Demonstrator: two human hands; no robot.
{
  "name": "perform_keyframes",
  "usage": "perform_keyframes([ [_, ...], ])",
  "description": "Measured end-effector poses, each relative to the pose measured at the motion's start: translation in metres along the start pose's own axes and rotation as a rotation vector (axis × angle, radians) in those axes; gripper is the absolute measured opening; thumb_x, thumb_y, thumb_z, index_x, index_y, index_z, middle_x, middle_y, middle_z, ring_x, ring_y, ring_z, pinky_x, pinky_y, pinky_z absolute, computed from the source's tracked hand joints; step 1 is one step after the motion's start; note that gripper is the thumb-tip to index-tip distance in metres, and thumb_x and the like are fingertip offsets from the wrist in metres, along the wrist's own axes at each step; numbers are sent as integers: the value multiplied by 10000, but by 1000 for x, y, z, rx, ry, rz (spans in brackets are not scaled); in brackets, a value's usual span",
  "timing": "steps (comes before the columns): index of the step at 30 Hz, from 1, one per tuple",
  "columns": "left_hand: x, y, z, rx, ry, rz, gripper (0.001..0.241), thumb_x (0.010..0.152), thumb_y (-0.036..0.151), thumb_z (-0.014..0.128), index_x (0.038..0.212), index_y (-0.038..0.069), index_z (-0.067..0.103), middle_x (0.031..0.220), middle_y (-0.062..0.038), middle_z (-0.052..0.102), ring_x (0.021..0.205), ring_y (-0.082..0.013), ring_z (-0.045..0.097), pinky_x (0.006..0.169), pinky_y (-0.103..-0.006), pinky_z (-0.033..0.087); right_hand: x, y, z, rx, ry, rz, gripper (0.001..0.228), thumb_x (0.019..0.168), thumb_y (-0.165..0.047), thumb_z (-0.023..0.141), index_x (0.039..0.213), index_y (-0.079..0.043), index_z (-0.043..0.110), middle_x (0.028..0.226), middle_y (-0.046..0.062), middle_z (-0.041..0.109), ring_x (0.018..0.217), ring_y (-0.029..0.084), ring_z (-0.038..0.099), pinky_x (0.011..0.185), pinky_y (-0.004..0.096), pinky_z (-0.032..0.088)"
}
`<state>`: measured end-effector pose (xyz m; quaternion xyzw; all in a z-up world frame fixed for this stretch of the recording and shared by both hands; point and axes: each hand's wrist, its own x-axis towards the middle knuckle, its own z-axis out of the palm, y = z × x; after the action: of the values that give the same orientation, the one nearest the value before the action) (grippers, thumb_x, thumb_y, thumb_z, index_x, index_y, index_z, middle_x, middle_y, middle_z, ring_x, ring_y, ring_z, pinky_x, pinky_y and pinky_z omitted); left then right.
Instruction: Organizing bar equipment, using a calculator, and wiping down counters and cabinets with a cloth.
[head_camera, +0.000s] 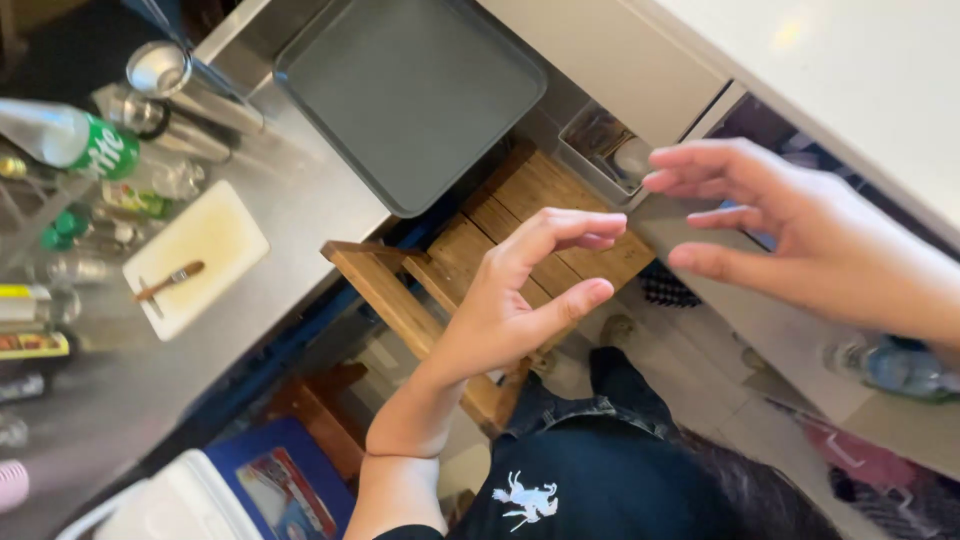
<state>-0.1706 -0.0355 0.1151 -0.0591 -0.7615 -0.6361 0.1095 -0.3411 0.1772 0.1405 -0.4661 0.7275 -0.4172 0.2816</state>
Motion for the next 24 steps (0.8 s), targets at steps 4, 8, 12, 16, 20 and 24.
perform_keyframes([
  [4, 29, -1, 52, -13, 114, -15, 405, 1017, 151, 752, 1382, 58, 606, 1294, -67, 677, 1213, -156, 677, 1100, -302, 534, -2, 17, -54, 49, -39, -14, 681, 881, -124, 699, 1508, -66, 439, 1444, 90, 559, 1375, 182, 531, 1073, 364, 478],
  [8, 52, -1, 95, -6, 229, 2, 408, 1035, 142, 754, 1399, 65, 585, 1319, -65, 667, 1208, -149, 679, 1113, -299, 538, 6, 34, -88, 35, -45, 0, 647, 881, -122, 688, 1483, -71, 457, 1417, 69, 575, 1362, 166, 533, 1088, 350, 485],
  [12, 77, 2, 115, 107, 350, -8, 443, 1016, 147, 761, 1407, 68, 569, 1334, -66, 665, 1200, -149, 686, 1095, -299, 543, 18, 66, -107, 50, -90, -14, 573, 889, -137, 682, 1431, -66, 511, 1425, 56, 575, 1350, 153, 541, 1076, 345, 496],
  [16, 100, -8, 117, 121, 404, -14, 460, 1011, 143, 763, 1417, 60, 564, 1326, -66, 673, 1214, -159, 680, 1107, -310, 537, 38, 85, -122, 65, -119, -33, 551, 903, -150, 673, 1425, -61, 520, 1416, 56, 579, 1346, 153, 541, 1076, 348, 495],
  [20, 121, -25, 112, 69, 438, -16, 450, 1006, 136, 759, 1406, 51, 571, 1324, -70, 679, 1217, -166, 678, 1116, -322, 527, 55, 91, -135, 13, -134, -27, 553, 892, -183, 685, 1410, -62, 535, 1400, 58, 601, 1310, 168, 576, 1065, 364, 482],
  [24, 143, -35, 95, 38, 418, -25, 435, 1007, 137, 751, 1396, 49, 578, 1326, -74, 676, 1214, -166, 678, 1114, -324, 523, 74, 89, -148, -56, -124, -65, 549, 878, -228, 688, 1388, -71, 559, 1381, 69, 612, 1276, 192, 614, 1016, 376, 498],
])
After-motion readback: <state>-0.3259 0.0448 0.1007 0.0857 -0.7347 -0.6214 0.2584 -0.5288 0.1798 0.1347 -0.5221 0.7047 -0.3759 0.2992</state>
